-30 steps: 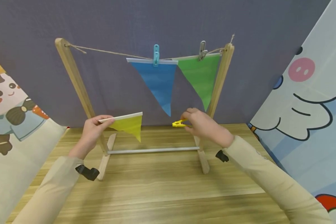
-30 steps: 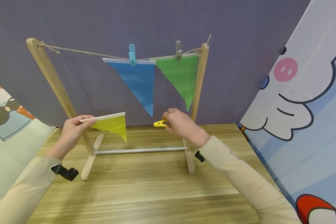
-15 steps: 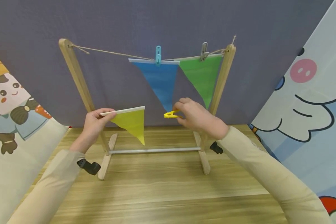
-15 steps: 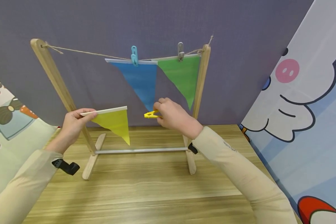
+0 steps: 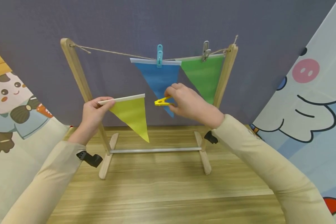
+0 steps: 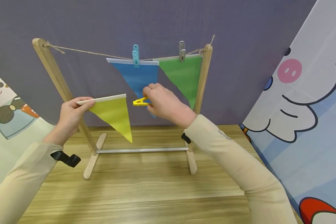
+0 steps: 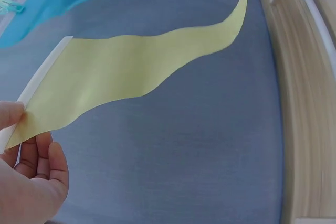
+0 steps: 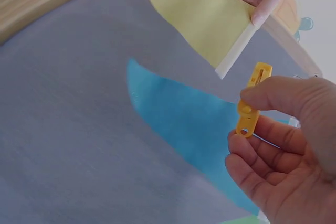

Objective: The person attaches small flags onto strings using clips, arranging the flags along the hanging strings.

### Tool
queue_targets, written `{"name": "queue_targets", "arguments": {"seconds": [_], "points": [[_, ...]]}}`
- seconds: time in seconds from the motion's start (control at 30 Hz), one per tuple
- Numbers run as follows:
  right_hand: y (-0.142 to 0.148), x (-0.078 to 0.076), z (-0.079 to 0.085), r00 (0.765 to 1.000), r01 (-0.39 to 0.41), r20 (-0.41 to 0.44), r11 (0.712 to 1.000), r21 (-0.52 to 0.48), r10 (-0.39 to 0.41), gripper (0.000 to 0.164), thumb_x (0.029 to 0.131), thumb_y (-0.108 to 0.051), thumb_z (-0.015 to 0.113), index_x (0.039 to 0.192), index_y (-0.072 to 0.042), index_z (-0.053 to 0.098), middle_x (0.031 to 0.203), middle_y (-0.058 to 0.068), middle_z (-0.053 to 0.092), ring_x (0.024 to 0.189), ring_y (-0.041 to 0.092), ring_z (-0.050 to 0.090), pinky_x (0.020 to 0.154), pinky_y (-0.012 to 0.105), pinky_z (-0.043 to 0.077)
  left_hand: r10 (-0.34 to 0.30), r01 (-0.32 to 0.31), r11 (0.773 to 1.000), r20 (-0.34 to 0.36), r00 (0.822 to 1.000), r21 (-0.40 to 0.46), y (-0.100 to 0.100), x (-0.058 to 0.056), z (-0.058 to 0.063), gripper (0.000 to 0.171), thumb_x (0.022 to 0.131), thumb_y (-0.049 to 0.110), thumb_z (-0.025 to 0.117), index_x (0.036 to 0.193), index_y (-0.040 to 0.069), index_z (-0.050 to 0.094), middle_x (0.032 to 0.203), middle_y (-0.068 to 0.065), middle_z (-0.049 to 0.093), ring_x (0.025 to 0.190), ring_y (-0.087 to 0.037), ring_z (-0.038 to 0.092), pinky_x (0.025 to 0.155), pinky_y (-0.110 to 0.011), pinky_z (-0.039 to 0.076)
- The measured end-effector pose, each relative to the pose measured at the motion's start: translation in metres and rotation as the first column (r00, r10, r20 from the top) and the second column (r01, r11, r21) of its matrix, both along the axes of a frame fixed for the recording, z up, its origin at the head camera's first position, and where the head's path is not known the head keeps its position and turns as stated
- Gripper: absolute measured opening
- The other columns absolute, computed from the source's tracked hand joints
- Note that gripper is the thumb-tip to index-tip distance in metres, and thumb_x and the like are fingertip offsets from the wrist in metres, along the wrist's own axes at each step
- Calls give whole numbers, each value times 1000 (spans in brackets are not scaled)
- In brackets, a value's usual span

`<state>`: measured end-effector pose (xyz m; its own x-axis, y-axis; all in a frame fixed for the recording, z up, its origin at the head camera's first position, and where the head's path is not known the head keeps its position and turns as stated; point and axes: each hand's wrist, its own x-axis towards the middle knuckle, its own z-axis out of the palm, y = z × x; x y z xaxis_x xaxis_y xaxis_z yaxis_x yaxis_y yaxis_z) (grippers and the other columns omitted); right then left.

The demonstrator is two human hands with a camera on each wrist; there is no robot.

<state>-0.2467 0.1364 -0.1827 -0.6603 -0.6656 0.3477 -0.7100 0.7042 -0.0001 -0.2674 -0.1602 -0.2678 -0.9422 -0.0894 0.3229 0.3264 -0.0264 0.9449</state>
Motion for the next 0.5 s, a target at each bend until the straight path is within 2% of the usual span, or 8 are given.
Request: {"name": "queue_targets", "arguments": {"seconds": [0.17,0.37,0.5], "points": [[-7,-1,11,1000,-15,-19,1000,-18,15,20,82,-3,65,101,2,61,98,13,60,89,26,53,77,34,47,8,-8,999,-13,1000,40,4,1,8,4,85,11,70,85,11,74,75,11,64,80,-9,51,72,-19,40],[-13,-4,20,998,-46,-53,998,-51,43,19,82,-4,65,100,2,61,97,13,60,89,26,52,78,34,46,42,-35,992,-58,997,118,9,1,16,3,83,7,71,82,9,74,71,10,64,73,-7,52,69,-19,41],[-16,-5,25,993,-80,-87,995,-64,74,18,83,-3,63,99,3,61,96,15,60,89,27,51,78,35,45,68,-59,987,-52,996,151,11,1,21,6,82,5,71,82,9,74,72,9,65,71,-6,52,67,-18,42]]}}
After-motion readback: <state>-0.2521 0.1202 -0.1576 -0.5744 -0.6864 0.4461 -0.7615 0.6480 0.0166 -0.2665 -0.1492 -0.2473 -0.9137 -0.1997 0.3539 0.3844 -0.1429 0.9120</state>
